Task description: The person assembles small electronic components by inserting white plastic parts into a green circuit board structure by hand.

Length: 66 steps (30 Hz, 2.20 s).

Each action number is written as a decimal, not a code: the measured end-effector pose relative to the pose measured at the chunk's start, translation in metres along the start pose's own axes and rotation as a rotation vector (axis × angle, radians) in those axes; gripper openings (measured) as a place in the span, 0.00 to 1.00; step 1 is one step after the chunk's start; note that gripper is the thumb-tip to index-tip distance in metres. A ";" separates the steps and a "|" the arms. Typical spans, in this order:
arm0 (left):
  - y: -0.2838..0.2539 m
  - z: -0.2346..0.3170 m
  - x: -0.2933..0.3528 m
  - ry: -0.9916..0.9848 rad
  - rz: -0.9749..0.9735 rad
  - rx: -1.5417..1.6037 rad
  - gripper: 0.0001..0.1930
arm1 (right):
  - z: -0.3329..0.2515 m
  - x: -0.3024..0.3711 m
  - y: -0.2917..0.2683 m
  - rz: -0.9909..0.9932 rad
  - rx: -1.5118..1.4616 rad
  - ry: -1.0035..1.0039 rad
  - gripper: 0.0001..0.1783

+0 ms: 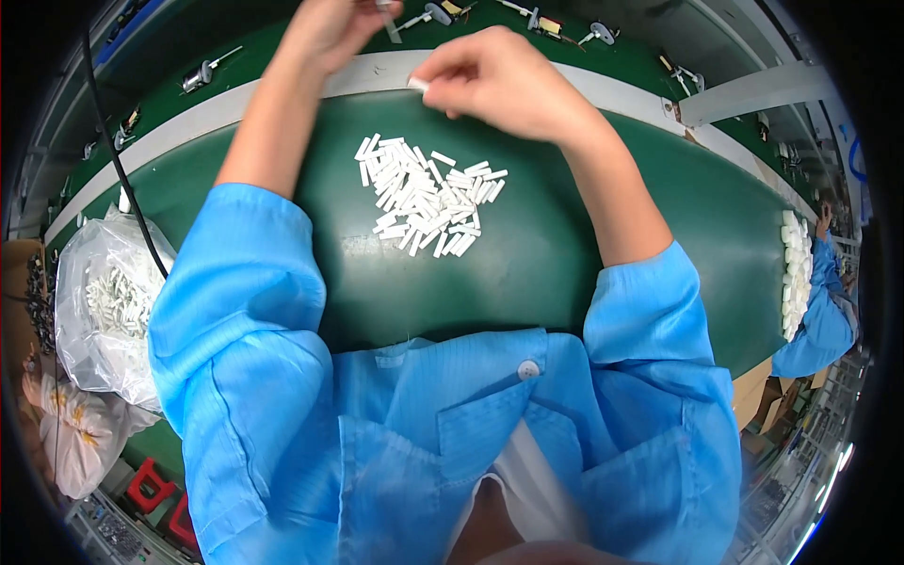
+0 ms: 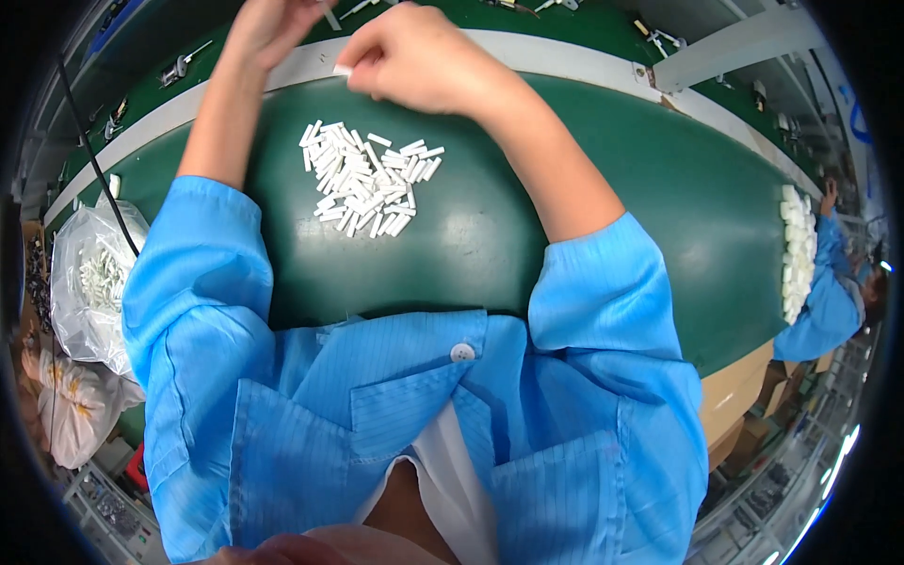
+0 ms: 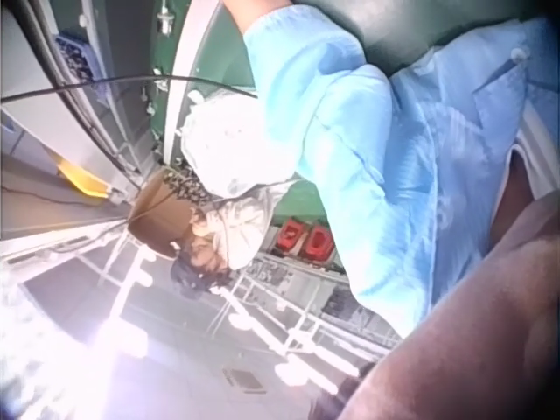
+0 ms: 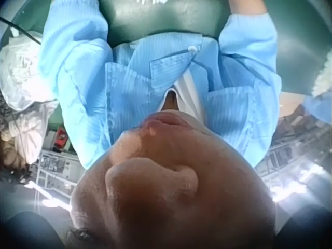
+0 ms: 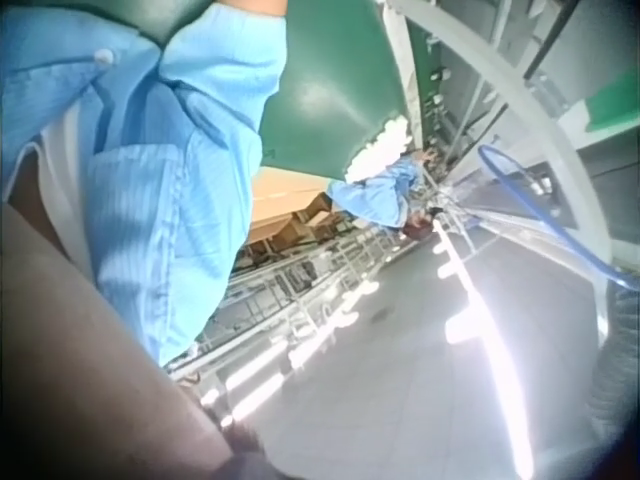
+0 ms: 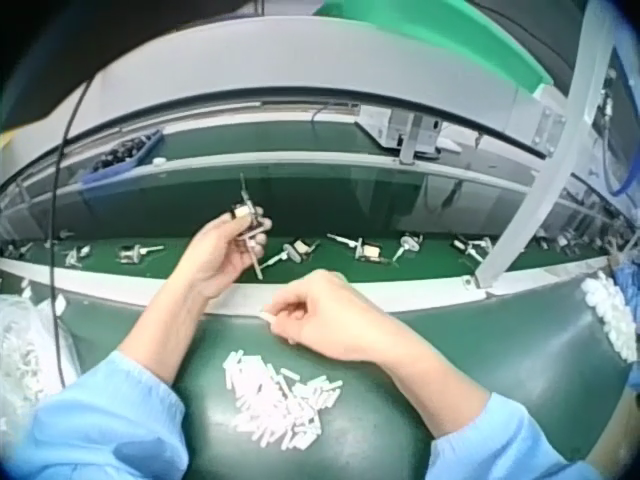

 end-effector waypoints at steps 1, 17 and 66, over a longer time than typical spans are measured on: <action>0.024 -0.005 0.005 -0.044 0.080 0.068 0.09 | 0.018 -0.009 -0.004 -0.017 -0.208 0.148 0.12; 0.020 -0.039 0.010 -0.081 0.187 0.517 0.09 | 0.068 -0.030 0.001 0.123 -0.476 0.330 0.14; -0.120 0.024 0.053 0.131 0.347 -0.364 0.16 | 0.447 0.555 -0.423 1.282 0.740 1.318 0.54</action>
Point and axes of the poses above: each hand's wrist, its own x-axis away from the middle knuckle, its own y-axis out of the palm, z = x × y, the point moved 4 cm from there along -x, towards the middle knuckle, and after that the axes turned 15 degrees about y, right-handed, at the moved point
